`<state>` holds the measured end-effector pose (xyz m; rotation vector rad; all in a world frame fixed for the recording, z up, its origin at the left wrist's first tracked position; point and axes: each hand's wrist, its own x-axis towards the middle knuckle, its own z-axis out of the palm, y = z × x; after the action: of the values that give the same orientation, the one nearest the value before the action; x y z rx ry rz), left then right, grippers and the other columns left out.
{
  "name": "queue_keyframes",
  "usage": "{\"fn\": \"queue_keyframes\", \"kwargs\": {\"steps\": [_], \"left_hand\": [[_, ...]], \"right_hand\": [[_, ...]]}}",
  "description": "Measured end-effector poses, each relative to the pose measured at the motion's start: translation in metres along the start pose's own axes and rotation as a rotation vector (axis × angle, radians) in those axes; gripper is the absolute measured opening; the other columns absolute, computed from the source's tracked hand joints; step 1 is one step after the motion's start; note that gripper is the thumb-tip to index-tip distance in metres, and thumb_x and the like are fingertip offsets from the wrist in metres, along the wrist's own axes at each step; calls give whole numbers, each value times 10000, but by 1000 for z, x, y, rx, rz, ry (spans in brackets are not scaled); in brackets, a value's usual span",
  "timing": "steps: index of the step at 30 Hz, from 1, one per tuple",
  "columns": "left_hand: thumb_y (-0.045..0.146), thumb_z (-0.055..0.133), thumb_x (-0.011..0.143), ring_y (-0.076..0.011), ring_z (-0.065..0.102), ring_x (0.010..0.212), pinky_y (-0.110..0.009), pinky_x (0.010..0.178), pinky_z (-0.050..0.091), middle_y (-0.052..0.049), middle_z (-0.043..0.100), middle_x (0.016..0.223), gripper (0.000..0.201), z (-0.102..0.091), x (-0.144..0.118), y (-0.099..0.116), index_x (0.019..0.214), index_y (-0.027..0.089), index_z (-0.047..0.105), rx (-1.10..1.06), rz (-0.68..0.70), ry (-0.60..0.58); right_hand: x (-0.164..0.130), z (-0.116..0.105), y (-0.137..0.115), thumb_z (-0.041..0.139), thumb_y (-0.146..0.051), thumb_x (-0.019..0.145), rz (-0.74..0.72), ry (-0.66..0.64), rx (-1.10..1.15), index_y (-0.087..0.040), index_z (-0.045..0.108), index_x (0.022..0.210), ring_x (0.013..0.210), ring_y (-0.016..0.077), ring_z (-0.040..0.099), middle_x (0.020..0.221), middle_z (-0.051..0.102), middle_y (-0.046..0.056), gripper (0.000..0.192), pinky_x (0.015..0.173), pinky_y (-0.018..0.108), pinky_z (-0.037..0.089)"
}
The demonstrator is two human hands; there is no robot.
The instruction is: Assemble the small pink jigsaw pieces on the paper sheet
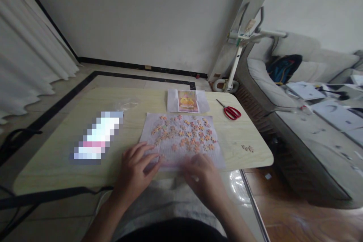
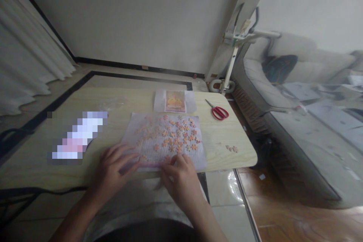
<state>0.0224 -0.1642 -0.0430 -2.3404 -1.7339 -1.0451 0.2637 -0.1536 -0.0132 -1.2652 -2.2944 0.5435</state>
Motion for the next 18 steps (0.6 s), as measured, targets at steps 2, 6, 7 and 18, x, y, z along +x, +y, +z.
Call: {"fn": "queue_keyframes", "kwargs": {"steps": [2,6,7,18], "left_hand": [[310,634,871,-301,547,1123,-494,927,414,-70,667,1079,101,-1,0,0,915,235,686,1,-2,-9],[301,643,866,-303,551,1115,-491,913,412,-69,670,1068,89,-2,0,1,906,230,678,1,6,-5],[297,646,864,-301,553,1111,-490,913,411,-69,671,1063,84,-2,0,1,902,229,676,1,7,-1],[300,616,875,-303,549,1104,-493,915,417,-81,674,1045,111,-2,1,3,878,216,689,-1,-6,-9]], "right_hand": [[-2,0,0,605,-187,878,11,18,20,-278,715,1019,881,223,529,904,594,58,200,783,368,467],[-3,3,3,595,-163,870,46,63,28,-258,706,1021,843,220,528,874,593,60,210,751,360,467],[-2,4,4,588,-165,875,50,66,22,-252,709,1006,838,220,526,864,593,61,198,751,361,465],[-35,-59,6,580,-357,922,-156,-101,517,-257,679,1010,849,203,585,923,609,62,166,721,329,489]]}}
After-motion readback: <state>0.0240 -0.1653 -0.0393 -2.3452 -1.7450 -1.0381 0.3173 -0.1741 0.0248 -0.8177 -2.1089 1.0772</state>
